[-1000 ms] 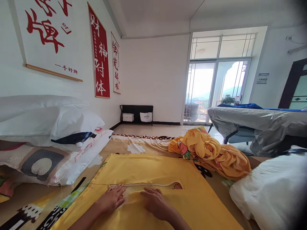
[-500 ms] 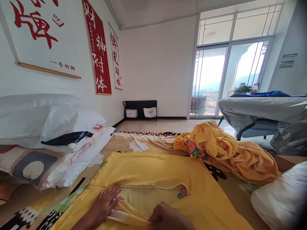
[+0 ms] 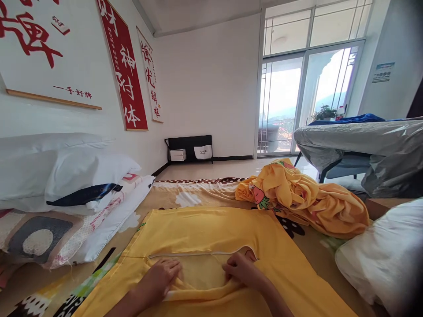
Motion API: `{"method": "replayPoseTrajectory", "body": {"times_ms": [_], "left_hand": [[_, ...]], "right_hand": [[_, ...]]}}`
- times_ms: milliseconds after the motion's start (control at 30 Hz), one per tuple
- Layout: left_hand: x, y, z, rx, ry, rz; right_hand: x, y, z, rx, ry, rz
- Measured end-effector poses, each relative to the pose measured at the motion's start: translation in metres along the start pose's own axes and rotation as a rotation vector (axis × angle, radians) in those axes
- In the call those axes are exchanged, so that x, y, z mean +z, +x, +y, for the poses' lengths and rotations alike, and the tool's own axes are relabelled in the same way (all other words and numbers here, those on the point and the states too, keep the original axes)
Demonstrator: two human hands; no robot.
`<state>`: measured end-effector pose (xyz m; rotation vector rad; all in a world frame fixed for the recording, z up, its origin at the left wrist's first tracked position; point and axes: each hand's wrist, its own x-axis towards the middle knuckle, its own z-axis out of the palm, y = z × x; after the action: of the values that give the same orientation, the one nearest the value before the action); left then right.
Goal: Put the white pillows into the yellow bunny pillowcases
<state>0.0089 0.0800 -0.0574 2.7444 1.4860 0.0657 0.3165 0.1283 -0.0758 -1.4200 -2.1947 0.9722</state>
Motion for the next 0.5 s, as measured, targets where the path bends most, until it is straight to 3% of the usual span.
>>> {"method": "replayPoseTrajectory", "body": {"times_ms": [100,200,333,500], "left_hand": [[-0.001,0.046,0.025,0.157,-0.001,-0.028],[0.007,0.101,0.036,0.159,0.006,0.008],[0.017,0.156,0.023,-0.025,-0.006,0.016],[0.025,0.179,0.002,-0.403,0.018,0.174]], "right_hand": [[0.001,-0.001,0.001,0.032,-0.056,0.018],[0.004,-0.007,-0.002,-0.011,-0.11,-0.056],[0.004,-0.016,-0.01,-0.03,-0.215,-0.105],[-0.002,-0.012,-0.005,-0.035,-0.155,-0.21]]}}
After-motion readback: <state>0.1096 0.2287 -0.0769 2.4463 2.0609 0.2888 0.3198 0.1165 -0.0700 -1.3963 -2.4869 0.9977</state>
